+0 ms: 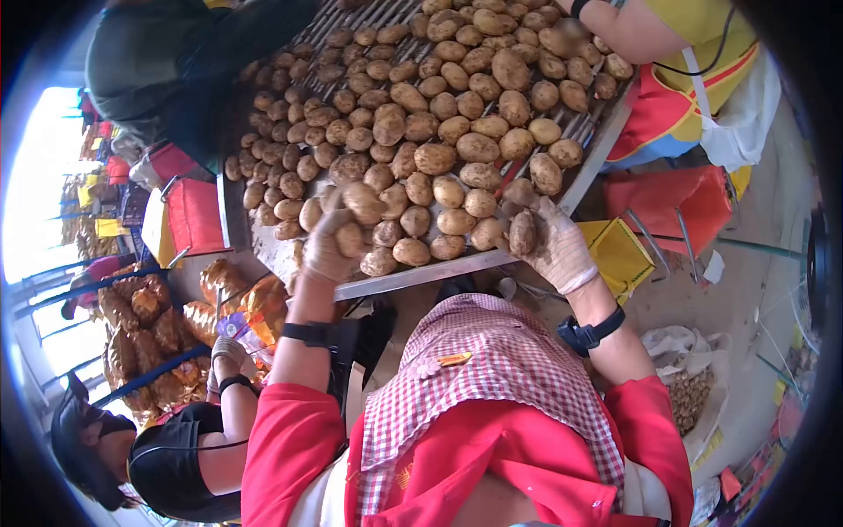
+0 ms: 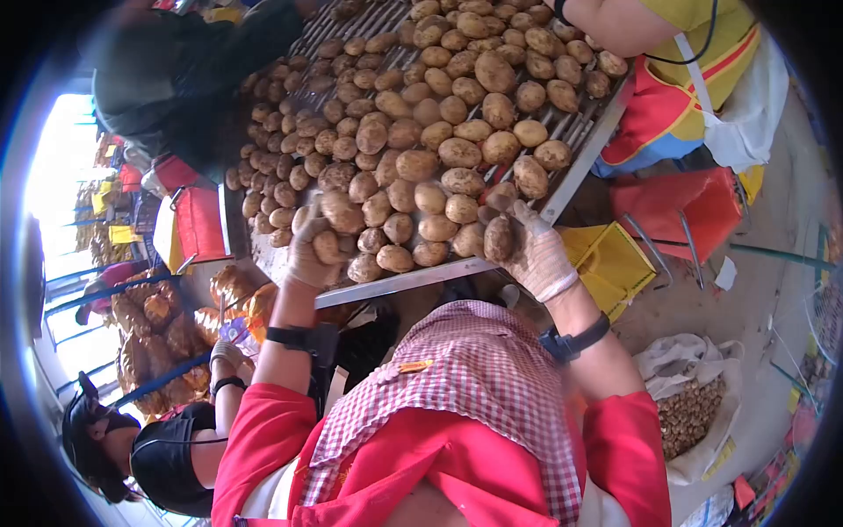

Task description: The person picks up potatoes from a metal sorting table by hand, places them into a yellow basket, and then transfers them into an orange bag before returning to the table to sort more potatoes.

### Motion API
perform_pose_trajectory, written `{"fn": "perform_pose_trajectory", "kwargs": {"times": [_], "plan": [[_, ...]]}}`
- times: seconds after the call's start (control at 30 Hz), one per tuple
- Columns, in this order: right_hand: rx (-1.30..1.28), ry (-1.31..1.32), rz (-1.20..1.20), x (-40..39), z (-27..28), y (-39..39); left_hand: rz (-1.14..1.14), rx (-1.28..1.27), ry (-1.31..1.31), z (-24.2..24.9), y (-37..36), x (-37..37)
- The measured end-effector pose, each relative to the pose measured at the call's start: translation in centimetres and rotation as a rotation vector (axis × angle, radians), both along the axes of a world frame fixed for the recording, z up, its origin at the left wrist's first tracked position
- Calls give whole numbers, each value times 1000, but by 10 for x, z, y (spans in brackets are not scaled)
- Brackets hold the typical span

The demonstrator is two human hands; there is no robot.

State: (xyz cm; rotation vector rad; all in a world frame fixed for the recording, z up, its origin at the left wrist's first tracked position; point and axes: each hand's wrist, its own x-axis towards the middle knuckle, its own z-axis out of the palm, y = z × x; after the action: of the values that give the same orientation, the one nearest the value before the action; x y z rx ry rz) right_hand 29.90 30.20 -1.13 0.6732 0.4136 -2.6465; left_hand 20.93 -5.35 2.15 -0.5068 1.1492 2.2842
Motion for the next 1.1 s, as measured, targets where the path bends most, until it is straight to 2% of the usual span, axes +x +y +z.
{"fn": "perform_pose_trajectory", "kwargs": {"times": [0.03, 0.07, 0.1, 0.17, 0.23, 0.3, 0.37, 0.43, 0.5, 0.57, 0.7, 0.77, 0.83, 0.9, 1.0, 1.07, 1.1], "plan": [[-13, 8, 10, 1, 7, -5, -15, 162, -105, -7, 8, 6], [120, 94, 51, 3, 21, -9, -12, 403, -271, -4, 25, 12], [259, 176, 84, 6, 29, -9, -225, 638, -196, 2, 45, 15], [339, 253, 169, 12, 39, -4, -205, 628, -294, 2, 77, 26], [872, 490, 96, 14, 61, -16, -256, 624, -234, 9, 105, 34], [1038, 589, 65, 16, 67, -18, -168, 552, -284, 27, 130, 42], [1446, 716, 91, 18, 55, -12, -353, 541, -188, 21, 139, 45], [1401, 673, 78, 22, 47, -7, -434, 509, -153, 25, 149, 51], [1354, 638, 65, 28, 41, -1, -387, 562, -264, 25, 158, 57], [1265, 692, 71, 40, 40, 7, -428, 568, -265, 23, 162, 60], [1380, 714, 183, 57, 39, 17, -523, 583, -261, 16, 170, 67], [1353, 684, 226, 63, 32, 20, -461, 617, -427, 15, 172, 72], [742, 386, 131, 65, 26, 19, -533, 582, -381, 6, 167, 74], [754, 423, 90, 60, 19, 19, -474, 516, -417, 2, 167, 76], [600, 368, 106, 49, 10, 20, -473, 437, -321, 0, 167, 79], [647, 427, 152, 42, 12, 12, -456, 412, -286, -4, 165, 81], [693, 482, 194, 38, 12, 7, -362, 380, -321, -4, 164, 81]]}}
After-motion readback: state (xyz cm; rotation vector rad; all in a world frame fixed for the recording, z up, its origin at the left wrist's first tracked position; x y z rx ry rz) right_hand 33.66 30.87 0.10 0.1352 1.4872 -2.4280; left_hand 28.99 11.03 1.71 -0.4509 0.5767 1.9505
